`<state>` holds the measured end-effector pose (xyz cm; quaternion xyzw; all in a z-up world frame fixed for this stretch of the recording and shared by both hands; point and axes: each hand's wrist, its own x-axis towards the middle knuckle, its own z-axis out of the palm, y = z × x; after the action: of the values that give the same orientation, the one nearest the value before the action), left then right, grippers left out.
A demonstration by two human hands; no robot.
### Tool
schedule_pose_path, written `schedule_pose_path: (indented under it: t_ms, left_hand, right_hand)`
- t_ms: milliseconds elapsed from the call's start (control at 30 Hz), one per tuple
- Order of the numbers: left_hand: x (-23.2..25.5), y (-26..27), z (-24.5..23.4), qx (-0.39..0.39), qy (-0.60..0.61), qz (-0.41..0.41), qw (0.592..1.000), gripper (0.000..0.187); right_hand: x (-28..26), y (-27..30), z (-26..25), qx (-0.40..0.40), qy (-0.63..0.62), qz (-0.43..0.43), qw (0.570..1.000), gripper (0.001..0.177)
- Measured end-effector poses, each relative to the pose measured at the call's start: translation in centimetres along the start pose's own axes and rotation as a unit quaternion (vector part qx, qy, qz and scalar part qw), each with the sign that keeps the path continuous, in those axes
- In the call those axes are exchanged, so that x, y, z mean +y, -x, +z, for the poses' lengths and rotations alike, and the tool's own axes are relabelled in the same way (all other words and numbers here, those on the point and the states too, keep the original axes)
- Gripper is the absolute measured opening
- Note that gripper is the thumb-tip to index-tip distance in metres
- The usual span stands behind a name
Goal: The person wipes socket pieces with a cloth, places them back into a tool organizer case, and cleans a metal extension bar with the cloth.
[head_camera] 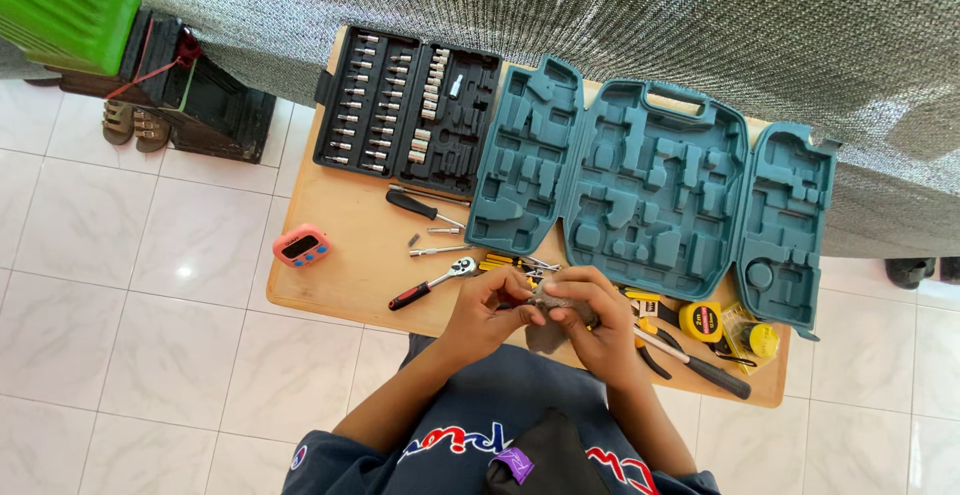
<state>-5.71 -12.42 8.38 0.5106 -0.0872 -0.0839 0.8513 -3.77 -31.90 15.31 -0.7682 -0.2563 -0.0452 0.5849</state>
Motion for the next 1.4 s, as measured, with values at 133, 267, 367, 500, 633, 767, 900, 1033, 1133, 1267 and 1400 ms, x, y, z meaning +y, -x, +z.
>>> schedule_pose_path:
  t_ms: [133, 267, 367, 500, 633, 767, 900, 1033, 1133, 1267, 1400]
  left_hand:
    - [0.1, 0.0, 0.1, -0.012, -0.04, 0.007, 0.999, 0.024]
    - [0.3, -0.5, 0.0, -0.009, -0.073, 0.049, 0.996, 0.027]
    - [1.1, -0.2, -0.2, -0.022, -0.032, -0.002, 0.999, 0.024]
    - [0.6, -0.3, -0.3, -0.018, -0.015, -0.029, 0.999, 0.025]
    - [0.0, -0.4, -0.2, -0.001, -0.035, -0.05, 0.998, 0.027]
    - [0.2, -0.8, 0.4, 0.007, 0.002, -0.034, 0.999, 0.023]
    - [0.1, -0.8, 0.5, 0.01, -0.036, -0.007, 0.999, 0.02]
    - [-0.3, -0.6, 0.4, 0.004, 0.004, -0.024, 1.0, 0.011]
    - [-0.2, -0.3, 0.5, -0.007, -0.014, -0.018, 1.0, 0.01]
    - [0.1, -0.4, 0.5, -0.024, 0.005, -0.005, 1.0, 0.008]
    - [0.8, -0.4, 0.1, -0.002, -0.016, -0.029, 0.999, 0.01]
  right_hand:
    - [0.5, 0.1, -0.2, -0.019, -0.013, 0.042, 0.999, 0.02]
    - [1.6, 0.8, -0.5, -0.033, -0.007, 0.086, 0.996, 0.018]
    - [2.8, 1.6, 0.1, 0.021, -0.036, 0.156, 0.987, 0.025]
    - [3.6, 2.0, -0.3, 0.125, -0.124, 0.099, 0.979, 0.033]
    - [2.9, 2.0, -0.3, 0.09, -0.084, 0.032, 0.992, 0.034]
    - [2.5, 2.4, 0.5, 0.042, -0.064, 0.08, 0.994, 0.032]
    - [2.9, 2.8, 0.9, 0.068, -0.043, 0.097, 0.992, 0.03]
    - [3.5, 3.6, 1.0, 0.092, -0.069, 0.135, 0.984, 0.03]
    - [4.0, 4.1, 0.7, 0.096, -0.12, 0.199, 0.968, 0.031]
    - [4.7, 4.2, -0.2, 0.106, -0.218, 0.244, 0.939, 0.032]
    - [3.7, 3.2, -0.8, 0.199, -0.187, 0.122, 0.954, 0.031]
